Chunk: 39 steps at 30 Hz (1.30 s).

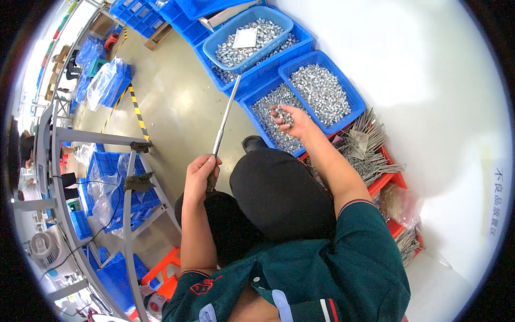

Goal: Manually assembling small screws or fasteners onto a long metal rod.

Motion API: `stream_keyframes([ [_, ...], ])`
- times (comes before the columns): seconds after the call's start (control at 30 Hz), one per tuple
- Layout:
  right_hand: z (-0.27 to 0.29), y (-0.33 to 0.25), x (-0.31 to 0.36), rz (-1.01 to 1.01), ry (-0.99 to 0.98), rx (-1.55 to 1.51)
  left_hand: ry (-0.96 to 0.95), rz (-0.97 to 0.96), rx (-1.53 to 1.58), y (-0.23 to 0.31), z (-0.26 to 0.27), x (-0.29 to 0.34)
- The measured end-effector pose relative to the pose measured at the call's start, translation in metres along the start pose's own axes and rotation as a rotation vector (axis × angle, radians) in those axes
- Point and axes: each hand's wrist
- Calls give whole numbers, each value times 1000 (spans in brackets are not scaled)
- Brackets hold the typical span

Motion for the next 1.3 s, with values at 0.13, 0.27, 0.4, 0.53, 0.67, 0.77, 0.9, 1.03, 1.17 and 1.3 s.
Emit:
stream_keyframes([
  [0.13,-13,-3,11,15,-22,-1,-8,-37,-4,-6,2,3],
  [0.27,-35,-6,19,45,12,38,-4,-68,2,-9,1,5],
  [0.4,-55,-18,27,-24,-197,-42,-54,-120,4,-11,2,7],
  [0.53,-86,-28,42,-20,-162,31,-87,-105,43,-15,0,14],
  [0.67,-109,-34,55,-10,-191,67,-68,-127,68,-26,-8,25],
  [0.77,-122,-41,63,59,-196,116,-103,-155,27,-27,-9,26],
  [0.9,-134,-51,70,119,-176,158,-122,-129,31,-19,-6,26],
  [1.03,-148,-52,79,102,-184,208,-150,-212,-4,-22,-4,24],
  [1.17,-156,-51,82,124,-121,336,-181,-221,-1,-24,-6,22],
  [1.3,-160,-50,84,120,-141,378,-196,-221,-3,-29,-7,14],
])
Point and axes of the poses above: each hand's wrist, its own x-axis away from the middle knuckle, its own z-axis out of the back of the hand, y = z × x, and after that the axes turned 2 degrees about -y, right-handed
